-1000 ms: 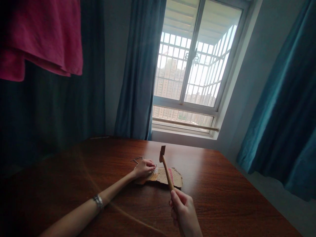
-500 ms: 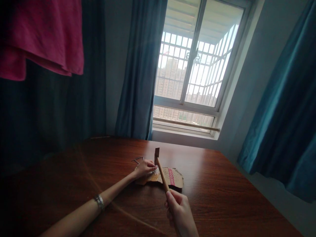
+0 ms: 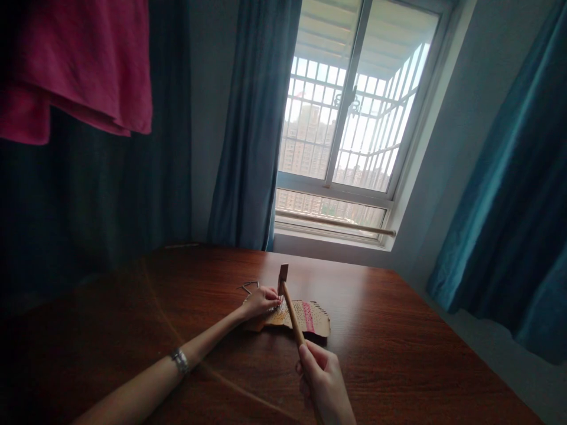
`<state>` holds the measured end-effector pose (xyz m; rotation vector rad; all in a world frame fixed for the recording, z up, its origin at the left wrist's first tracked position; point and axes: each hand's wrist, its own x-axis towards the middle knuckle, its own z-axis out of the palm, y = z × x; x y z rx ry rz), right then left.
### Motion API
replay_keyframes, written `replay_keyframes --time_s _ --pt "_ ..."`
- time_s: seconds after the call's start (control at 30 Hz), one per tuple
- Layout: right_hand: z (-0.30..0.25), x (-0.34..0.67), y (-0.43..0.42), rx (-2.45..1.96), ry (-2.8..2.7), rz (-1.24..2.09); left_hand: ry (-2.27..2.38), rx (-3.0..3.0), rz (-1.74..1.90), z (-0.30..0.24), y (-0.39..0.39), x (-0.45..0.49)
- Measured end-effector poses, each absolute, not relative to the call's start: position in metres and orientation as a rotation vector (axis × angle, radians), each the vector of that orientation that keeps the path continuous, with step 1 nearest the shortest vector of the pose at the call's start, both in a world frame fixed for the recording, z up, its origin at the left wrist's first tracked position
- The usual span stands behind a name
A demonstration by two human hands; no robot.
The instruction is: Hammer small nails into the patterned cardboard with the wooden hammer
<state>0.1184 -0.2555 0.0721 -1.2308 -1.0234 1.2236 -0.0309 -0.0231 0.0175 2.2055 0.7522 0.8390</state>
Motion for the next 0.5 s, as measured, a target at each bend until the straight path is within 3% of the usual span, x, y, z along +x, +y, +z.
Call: replay_keyframes --time_s 0.3,0.5 --pt "0.079 0.125 -0.262 -1.236 -0.914 1.201 0.812 2.294 0.807 0.010 -0.018 -0.032" --pt "0.061 0.163 -0.265 -1.451 -0.877 0.825 0.846 2.306 0.813 0.009 -0.020 -0.032"
